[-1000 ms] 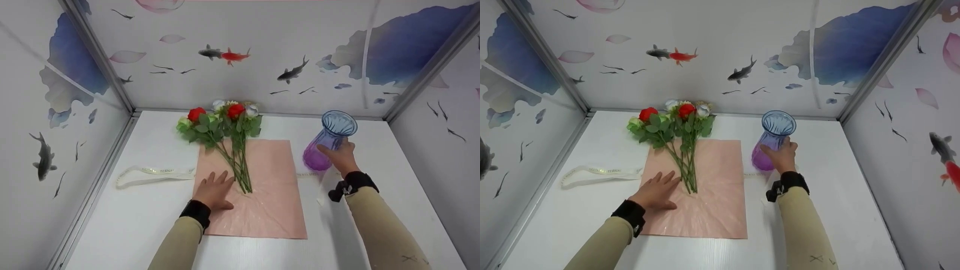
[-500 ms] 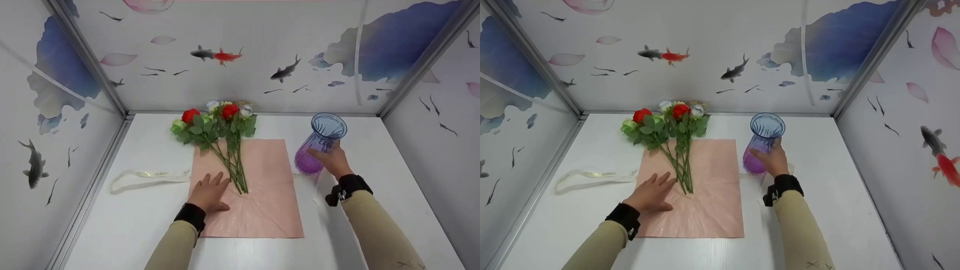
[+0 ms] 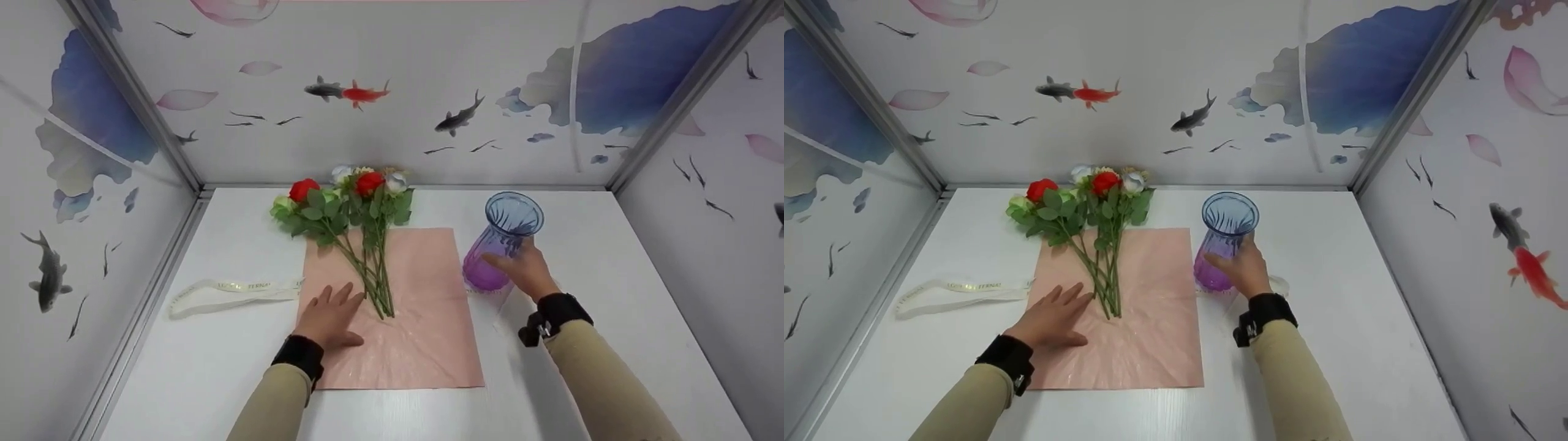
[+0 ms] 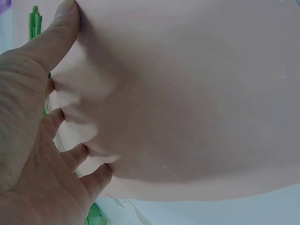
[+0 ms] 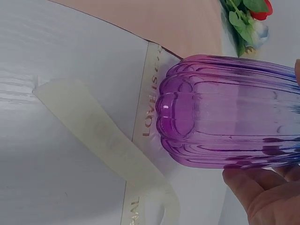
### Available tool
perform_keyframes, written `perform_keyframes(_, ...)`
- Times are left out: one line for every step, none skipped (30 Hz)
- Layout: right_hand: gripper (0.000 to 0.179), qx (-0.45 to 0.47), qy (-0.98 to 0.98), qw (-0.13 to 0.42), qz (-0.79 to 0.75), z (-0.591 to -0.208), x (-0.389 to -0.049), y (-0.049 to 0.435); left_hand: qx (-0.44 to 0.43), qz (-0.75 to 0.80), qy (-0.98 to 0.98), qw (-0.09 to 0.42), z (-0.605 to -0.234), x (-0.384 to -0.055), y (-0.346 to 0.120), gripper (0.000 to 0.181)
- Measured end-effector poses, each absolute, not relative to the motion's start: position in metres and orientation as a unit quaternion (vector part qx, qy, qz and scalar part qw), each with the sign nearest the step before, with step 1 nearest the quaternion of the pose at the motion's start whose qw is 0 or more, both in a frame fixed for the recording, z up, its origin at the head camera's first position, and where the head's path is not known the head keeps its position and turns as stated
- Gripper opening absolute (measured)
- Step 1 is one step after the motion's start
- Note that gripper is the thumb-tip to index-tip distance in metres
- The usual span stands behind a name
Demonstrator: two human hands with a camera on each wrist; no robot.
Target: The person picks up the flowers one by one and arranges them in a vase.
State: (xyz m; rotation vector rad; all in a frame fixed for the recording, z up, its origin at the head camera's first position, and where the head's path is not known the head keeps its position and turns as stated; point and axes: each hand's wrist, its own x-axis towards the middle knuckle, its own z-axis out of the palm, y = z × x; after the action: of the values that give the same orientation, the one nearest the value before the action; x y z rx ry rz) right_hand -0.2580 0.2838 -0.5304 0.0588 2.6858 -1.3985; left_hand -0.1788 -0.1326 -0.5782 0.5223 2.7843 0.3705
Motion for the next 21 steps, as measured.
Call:
perform_keyframes(0.115,0.017,0.888,0.053,-0.456,-0.531,-0.257,0.282,0.182,0.130,0.965,0.138,-0.579,-0.179,-0.133,0.090)
perform_keyframes(0.114,0.013,0.890,0.049,-0.452,-0.531,-0.257,0.281,0.183,0.129,0.965,0.134,-0.580,-0.178,-0.134,0.090)
perform_keyframes(0.114,0.008,0.892,0.046,-0.449,-0.531,-0.255,0.279,0.185,0.129,0.965,0.131,-0.580,-0.178,-0.135,0.090)
perform_keyframes(0.113,0.005,0.894,0.043,-0.446,-0.532,-0.255,0.278,0.185,0.132,0.965,0.129,-0.580,-0.177,-0.135,0.089)
perform_keyframes(0.112,0.002,0.896,0.039,-0.443,-0.532,-0.254,0.277,0.186,0.131,0.965,0.128,-0.580,-0.177,-0.135,0.089)
perform_keyframes(0.111,-0.002,0.898,0.036,-0.438,-0.532,-0.252,0.276,0.186,0.131,0.965,0.127,-0.579,-0.176,-0.135,0.089)
perform_keyframes(0.111,-0.004,0.899,0.035,-0.437,-0.532,-0.252,0.275,0.186,0.129,0.966,0.129,-0.579,-0.176,-0.136,0.089)
perform_keyframes(0.111,-0.005,0.899,0.034,-0.436,-0.533,-0.251,0.274,0.186,0.127,0.966,0.130,-0.579,-0.176,-0.136,0.089)
perform_keyframes(0.111,-0.005,0.900,0.035,-0.435,-0.533,-0.250,0.273,0.186,0.127,0.965,0.132,-0.578,-0.176,-0.136,0.089)
perform_keyframes(0.111,-0.005,0.901,0.036,-0.433,-0.533,-0.250,0.272,0.186,0.126,0.965,0.133,-0.578,-0.176,-0.136,0.089)
perform_keyframes(0.112,-0.005,0.901,0.037,-0.431,-0.533,-0.249,0.271,0.186,0.123,0.965,0.135,-0.578,-0.176,-0.137,0.089)
perform_keyframes(0.112,-0.005,0.902,0.038,-0.430,-0.533,-0.249,0.270,0.185,0.123,0.965,0.137,-0.578,-0.176,-0.137,0.089)
perform_keyframes(0.111,-0.004,0.902,0.038,-0.431,-0.533,-0.248,0.269,0.185,0.121,0.965,0.139,-0.577,-0.176,-0.137,0.089)
perform_keyframes(0.111,-0.004,0.902,0.038,-0.431,-0.533,-0.248,0.269,0.184,0.121,0.965,0.141,-0.577,-0.176,-0.138,0.089)
perform_keyframes(0.110,-0.004,0.902,0.037,-0.430,-0.533,-0.247,0.268,0.183,0.122,0.965,0.143,-0.577,-0.177,-0.138,0.089)
perform_keyframes(0.110,-0.004,0.902,0.036,-0.430,-0.533,-0.247,0.267,0.181,0.121,0.965,0.146,-0.577,-0.177,-0.139,0.089)
perform_keyframes(0.109,-0.005,0.902,0.035,-0.431,-0.534,-0.246,0.267,0.180,0.119,0.965,0.148,-0.576,-0.177,-0.139,0.089)
perform_keyframes(0.109,-0.006,0.901,0.034,-0.432,-0.534,-0.246,0.267,0.178,0.118,0.965,0.151,-0.576,-0.178,-0.139,0.089)
perform_keyframes(0.109,-0.007,0.901,0.033,-0.432,-0.534,-0.245,0.267,0.176,0.117,0.965,0.154,-0.576,-0.178,-0.138,0.088)
perform_keyframes(0.109,-0.006,0.901,0.033,-0.432,-0.534,-0.245,0.266,0.175,0.115,0.965,0.158,-0.575,-0.179,-0.138,0.088)
perform_keyframes(0.109,-0.005,0.902,0.032,-0.431,-0.535,-0.244,0.266,0.173,0.114,0.965,0.161,-0.574,-0.180,-0.138,0.086)
